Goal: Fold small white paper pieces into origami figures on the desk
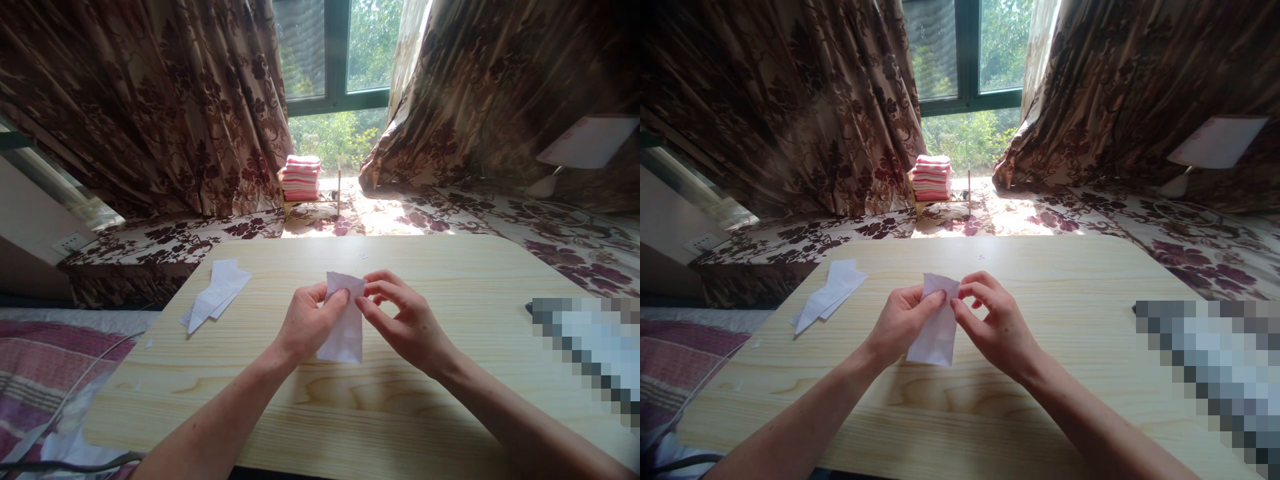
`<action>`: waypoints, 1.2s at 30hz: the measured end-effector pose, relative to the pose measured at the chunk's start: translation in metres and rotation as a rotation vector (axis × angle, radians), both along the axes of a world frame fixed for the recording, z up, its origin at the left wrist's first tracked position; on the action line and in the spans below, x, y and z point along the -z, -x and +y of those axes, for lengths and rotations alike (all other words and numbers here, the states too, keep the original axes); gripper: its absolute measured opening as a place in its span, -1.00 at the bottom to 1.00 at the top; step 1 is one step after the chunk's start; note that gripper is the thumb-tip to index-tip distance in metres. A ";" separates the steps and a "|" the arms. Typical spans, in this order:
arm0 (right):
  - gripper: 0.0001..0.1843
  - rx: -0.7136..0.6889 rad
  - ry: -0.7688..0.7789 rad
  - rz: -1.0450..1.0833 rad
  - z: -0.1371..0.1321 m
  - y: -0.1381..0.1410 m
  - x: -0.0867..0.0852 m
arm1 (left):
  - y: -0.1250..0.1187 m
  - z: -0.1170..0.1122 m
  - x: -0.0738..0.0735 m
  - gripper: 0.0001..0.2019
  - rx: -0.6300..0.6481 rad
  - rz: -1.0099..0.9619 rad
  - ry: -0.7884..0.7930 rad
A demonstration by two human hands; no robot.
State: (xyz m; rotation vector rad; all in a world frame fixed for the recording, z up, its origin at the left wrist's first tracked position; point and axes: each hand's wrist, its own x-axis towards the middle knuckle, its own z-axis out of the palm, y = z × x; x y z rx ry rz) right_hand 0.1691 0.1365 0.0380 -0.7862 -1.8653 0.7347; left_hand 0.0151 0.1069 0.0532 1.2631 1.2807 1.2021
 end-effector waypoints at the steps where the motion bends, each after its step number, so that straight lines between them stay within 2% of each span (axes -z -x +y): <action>1: -0.93 0.010 -0.008 0.000 0.001 0.000 0.000 | 0.000 0.000 -0.001 -0.79 0.000 0.001 -0.002; 13: -0.91 0.040 -0.040 -0.010 0.001 -0.001 -0.002 | 0.000 0.002 -0.001 -0.87 -0.005 0.072 -0.020; 25: -0.90 0.008 -0.034 -0.039 0.000 -0.001 -0.002 | 0.000 0.002 -0.003 -0.80 -0.004 -0.042 0.066; 36: -0.86 -0.018 -0.027 -0.052 -0.001 -0.001 -0.003 | 0.000 0.003 -0.001 -0.79 0.031 -0.065 0.049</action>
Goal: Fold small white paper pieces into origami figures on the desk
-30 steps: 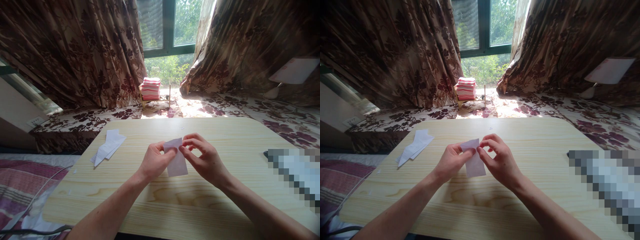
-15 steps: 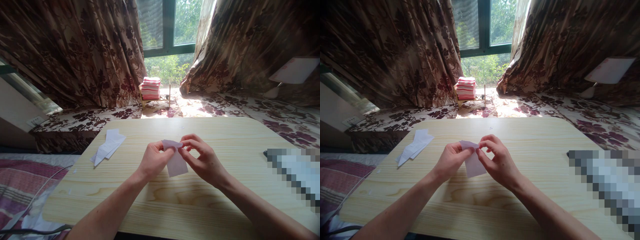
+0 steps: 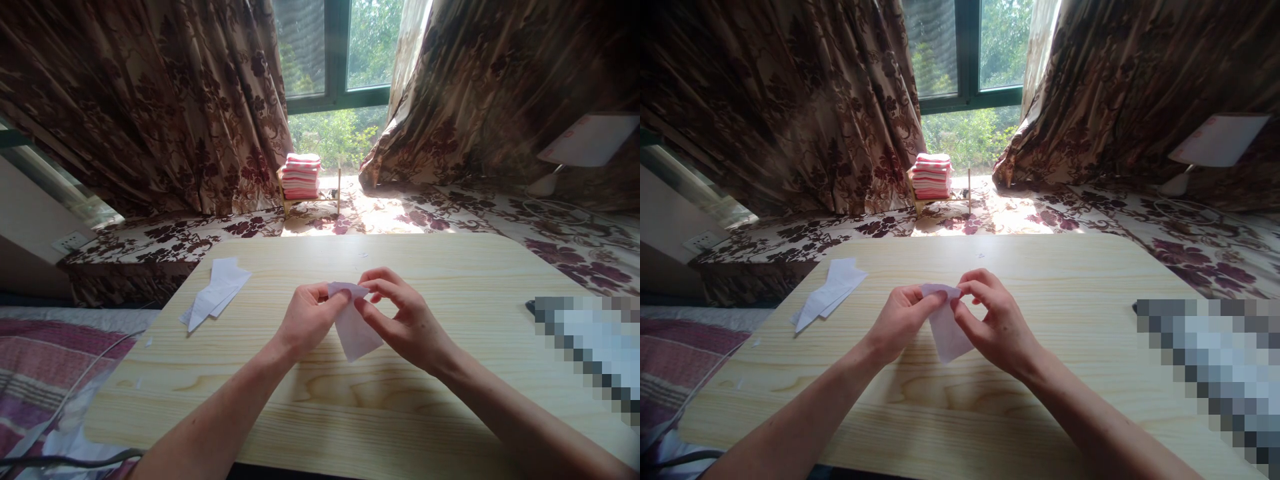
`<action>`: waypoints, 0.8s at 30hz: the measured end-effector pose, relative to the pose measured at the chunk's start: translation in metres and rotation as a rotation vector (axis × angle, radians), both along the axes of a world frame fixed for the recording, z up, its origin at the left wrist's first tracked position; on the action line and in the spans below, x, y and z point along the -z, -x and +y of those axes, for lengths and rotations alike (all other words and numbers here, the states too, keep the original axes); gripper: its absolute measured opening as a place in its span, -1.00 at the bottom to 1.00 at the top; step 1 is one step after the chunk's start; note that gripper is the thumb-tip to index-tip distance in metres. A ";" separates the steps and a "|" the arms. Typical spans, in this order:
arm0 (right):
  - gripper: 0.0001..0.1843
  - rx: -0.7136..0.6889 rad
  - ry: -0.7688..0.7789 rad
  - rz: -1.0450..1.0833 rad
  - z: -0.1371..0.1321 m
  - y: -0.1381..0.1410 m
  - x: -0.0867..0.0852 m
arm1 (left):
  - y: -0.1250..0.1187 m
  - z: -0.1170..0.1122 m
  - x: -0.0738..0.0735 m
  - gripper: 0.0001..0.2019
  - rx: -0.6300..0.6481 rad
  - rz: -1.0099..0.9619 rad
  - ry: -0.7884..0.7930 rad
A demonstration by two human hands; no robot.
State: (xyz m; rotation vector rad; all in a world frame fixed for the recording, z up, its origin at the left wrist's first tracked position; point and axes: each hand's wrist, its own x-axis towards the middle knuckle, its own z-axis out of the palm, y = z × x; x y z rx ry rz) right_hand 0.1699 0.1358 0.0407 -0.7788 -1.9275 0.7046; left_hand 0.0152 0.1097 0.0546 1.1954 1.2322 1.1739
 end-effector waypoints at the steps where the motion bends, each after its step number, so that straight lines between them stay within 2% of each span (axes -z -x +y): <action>1: -0.86 0.000 0.000 0.002 0.000 0.000 0.000 | 0.000 0.000 0.001 -0.79 0.001 0.004 -0.005; 12: -0.81 -0.020 -0.014 -0.005 0.001 -0.001 0.000 | 0.000 0.000 0.004 -0.81 0.035 0.015 -0.021; 20: -0.91 0.035 -0.026 0.029 0.002 -0.001 0.000 | 0.002 0.001 0.004 -0.85 0.032 0.041 -0.015; 24: -0.90 0.006 -0.013 0.022 0.002 -0.001 0.001 | 0.001 0.002 0.002 -0.86 0.025 0.003 0.021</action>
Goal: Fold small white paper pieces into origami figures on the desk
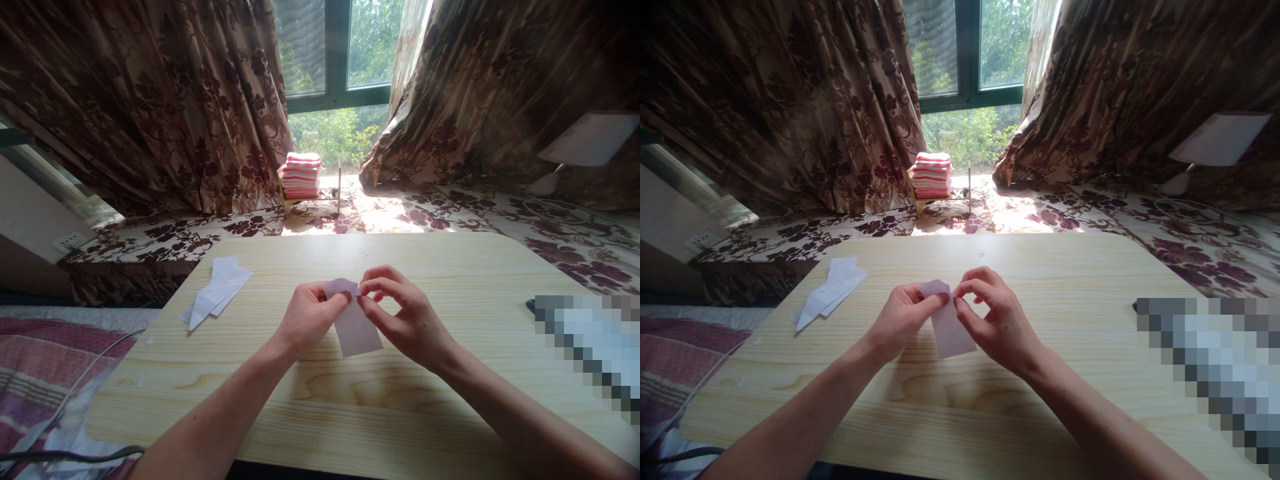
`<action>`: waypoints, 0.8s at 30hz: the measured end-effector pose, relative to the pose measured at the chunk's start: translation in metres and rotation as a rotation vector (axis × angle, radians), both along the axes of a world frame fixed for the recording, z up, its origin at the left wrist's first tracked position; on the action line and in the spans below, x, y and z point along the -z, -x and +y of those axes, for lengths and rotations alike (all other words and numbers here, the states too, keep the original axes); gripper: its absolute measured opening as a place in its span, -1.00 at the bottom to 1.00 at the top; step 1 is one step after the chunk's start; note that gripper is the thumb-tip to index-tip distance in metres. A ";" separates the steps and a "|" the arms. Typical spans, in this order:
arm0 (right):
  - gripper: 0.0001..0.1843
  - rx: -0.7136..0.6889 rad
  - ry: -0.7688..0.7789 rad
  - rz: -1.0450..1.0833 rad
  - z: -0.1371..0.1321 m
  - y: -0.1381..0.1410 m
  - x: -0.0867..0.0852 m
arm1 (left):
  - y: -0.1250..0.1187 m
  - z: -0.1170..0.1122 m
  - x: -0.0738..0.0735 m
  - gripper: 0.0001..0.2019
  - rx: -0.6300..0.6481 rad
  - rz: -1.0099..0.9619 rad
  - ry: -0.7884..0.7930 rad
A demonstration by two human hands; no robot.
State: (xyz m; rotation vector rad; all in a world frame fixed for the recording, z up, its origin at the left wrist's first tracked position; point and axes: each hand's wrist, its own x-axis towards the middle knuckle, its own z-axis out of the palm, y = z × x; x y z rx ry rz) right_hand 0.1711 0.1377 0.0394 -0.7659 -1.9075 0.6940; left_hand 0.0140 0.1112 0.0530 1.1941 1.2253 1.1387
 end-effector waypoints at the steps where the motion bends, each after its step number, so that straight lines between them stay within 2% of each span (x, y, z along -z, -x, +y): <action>1: -0.90 -0.005 0.001 -0.003 0.000 0.000 0.000 | 0.000 0.000 -0.001 -0.85 -0.001 -0.008 0.007; 14: -0.93 0.004 0.003 -0.051 -0.001 0.001 0.000 | 0.000 -0.001 -0.001 -0.79 -0.009 -0.033 0.034; 17: -0.91 -0.008 0.106 -0.107 0.002 -0.003 0.002 | 0.003 0.001 0.001 -0.81 0.005 0.088 0.023; 19: -0.87 -0.024 0.164 -0.179 0.005 -0.007 0.003 | 0.006 0.002 0.004 -0.83 0.071 0.200 0.019; 22: -0.86 -0.046 0.181 -0.286 0.008 -0.011 0.006 | 0.010 0.003 0.007 -0.83 0.170 0.367 0.016; 24: -0.86 -0.050 0.169 -0.335 0.009 -0.013 0.008 | 0.011 0.003 0.010 -0.82 0.189 0.463 0.013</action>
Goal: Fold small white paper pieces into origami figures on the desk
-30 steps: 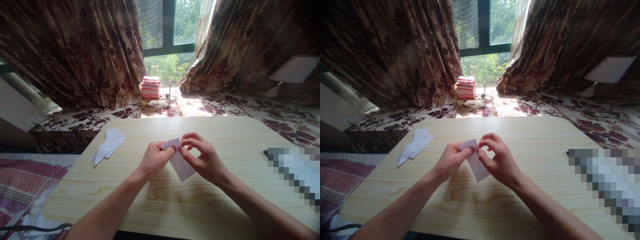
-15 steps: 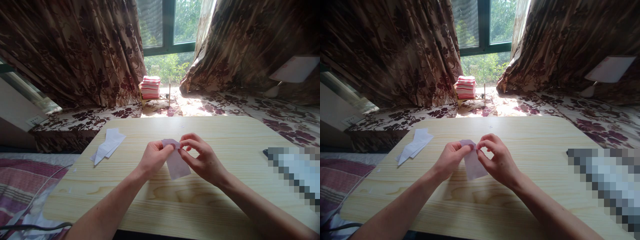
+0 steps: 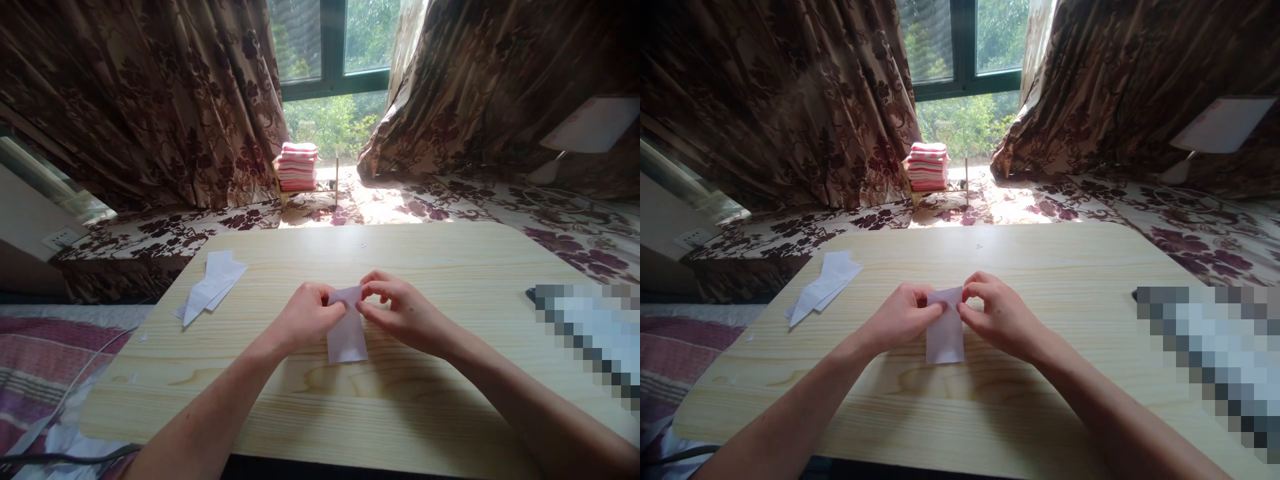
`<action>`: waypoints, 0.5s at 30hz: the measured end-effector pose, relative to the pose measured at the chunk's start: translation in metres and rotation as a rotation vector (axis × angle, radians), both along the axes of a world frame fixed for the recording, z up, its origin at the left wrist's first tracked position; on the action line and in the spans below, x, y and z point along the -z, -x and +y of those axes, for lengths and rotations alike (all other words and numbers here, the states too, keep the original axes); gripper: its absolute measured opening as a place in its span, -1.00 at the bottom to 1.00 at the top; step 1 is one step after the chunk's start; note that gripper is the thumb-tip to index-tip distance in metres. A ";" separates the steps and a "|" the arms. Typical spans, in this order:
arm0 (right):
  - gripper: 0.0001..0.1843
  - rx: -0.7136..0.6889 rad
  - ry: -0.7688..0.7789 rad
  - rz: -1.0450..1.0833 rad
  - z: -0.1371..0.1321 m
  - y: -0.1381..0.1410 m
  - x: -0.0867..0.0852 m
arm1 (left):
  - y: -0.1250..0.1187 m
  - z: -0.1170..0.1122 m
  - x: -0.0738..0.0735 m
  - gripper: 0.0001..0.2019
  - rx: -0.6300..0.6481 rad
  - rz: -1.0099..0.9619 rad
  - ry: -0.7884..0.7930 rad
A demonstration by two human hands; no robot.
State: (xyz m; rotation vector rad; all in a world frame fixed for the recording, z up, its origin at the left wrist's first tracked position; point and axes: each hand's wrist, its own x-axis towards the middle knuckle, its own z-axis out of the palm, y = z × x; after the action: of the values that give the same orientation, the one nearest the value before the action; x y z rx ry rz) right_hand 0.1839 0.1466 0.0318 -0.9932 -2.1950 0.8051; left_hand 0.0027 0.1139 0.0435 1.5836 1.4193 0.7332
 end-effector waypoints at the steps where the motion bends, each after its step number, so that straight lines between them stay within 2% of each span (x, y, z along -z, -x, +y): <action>1: -0.87 -0.002 -0.008 -0.018 0.000 0.000 0.001 | 0.000 0.000 0.001 -0.82 0.014 0.037 -0.004; 4: -0.86 -0.005 -0.032 -0.075 -0.001 0.001 0.003 | 0.000 0.000 0.003 -0.85 0.050 0.102 -0.045; 9: -0.87 -0.018 -0.100 -0.192 0.000 0.001 0.007 | -0.003 0.003 0.005 -0.82 -0.032 0.214 -0.167; 13: -0.83 0.028 -0.245 -0.261 -0.006 -0.003 0.002 | -0.001 0.004 0.005 -0.82 -0.054 0.305 -0.164; 15: -0.80 0.003 -0.272 -0.344 -0.015 -0.002 -0.002 | 0.001 0.004 0.004 -0.82 -0.056 0.318 -0.146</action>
State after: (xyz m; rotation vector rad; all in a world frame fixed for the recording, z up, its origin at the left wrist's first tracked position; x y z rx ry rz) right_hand 0.1863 0.1320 0.0343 -1.0560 -2.5062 0.3360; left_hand 0.0021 0.1184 0.0393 1.8421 1.6751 0.6497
